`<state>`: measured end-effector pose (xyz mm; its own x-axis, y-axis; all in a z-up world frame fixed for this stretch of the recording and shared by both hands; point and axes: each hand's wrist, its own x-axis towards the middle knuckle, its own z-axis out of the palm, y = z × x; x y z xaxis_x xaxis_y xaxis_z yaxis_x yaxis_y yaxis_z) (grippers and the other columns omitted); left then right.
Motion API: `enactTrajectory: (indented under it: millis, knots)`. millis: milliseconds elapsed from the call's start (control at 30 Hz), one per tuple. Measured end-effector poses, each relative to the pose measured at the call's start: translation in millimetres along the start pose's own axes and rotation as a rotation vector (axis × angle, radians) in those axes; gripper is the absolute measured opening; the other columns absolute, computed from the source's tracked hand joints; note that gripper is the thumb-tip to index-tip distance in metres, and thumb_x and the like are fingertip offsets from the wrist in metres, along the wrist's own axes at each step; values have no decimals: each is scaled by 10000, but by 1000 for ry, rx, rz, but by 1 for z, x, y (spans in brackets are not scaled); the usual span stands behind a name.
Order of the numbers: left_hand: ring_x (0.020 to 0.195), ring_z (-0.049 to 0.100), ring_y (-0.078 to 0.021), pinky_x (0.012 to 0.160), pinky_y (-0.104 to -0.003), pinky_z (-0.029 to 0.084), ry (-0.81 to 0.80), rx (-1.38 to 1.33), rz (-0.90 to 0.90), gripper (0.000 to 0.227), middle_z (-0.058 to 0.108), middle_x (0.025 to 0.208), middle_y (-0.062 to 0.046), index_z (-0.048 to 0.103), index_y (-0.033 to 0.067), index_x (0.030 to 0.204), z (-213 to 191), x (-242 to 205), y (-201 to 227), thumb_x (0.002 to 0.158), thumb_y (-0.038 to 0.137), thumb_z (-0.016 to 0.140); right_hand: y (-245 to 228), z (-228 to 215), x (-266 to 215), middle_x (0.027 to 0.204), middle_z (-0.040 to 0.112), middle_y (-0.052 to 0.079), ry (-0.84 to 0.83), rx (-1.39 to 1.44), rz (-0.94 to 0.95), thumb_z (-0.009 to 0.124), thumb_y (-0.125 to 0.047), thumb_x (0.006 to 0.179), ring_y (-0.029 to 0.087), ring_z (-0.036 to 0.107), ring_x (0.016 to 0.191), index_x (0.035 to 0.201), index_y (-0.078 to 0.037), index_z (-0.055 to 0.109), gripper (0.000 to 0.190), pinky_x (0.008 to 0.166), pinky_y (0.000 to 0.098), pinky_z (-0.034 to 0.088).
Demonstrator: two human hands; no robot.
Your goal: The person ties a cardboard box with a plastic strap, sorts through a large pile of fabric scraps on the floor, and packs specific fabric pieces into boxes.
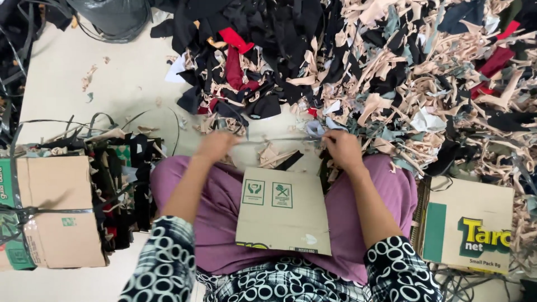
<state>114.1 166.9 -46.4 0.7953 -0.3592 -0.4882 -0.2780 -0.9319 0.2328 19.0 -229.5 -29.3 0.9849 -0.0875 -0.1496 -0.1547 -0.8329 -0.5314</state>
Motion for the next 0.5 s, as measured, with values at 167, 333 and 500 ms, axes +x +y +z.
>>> enactTrajectory:
  millis: [167,333,500]
  knots:
    - [884,774,-304,783,-440,597,301,273,-194,304,789,897,-99,780,213,949,-46,-26,-47,982,455,600,13,-14,-5,967,779,78,19,42,114,728,-360,893,368,721,966,1039,-261,783,184,838,497,580]
    - [912,689,-290,899,-477,432,557,434,-285,361,727,943,-90,732,157,956,23,12,-96,969,498,615,6,-2,-5,984,775,80,27,-35,73,741,-364,886,360,726,965,1035,-278,781,177,836,487,588]
    - [1236,574,-298,1048,-600,304,600,392,-320,308,676,1317,-97,793,175,1065,1,-12,37,1000,380,572,-17,4,-12,1058,721,19,175,-326,-111,788,-408,833,272,665,1094,1072,-280,747,274,874,438,536]
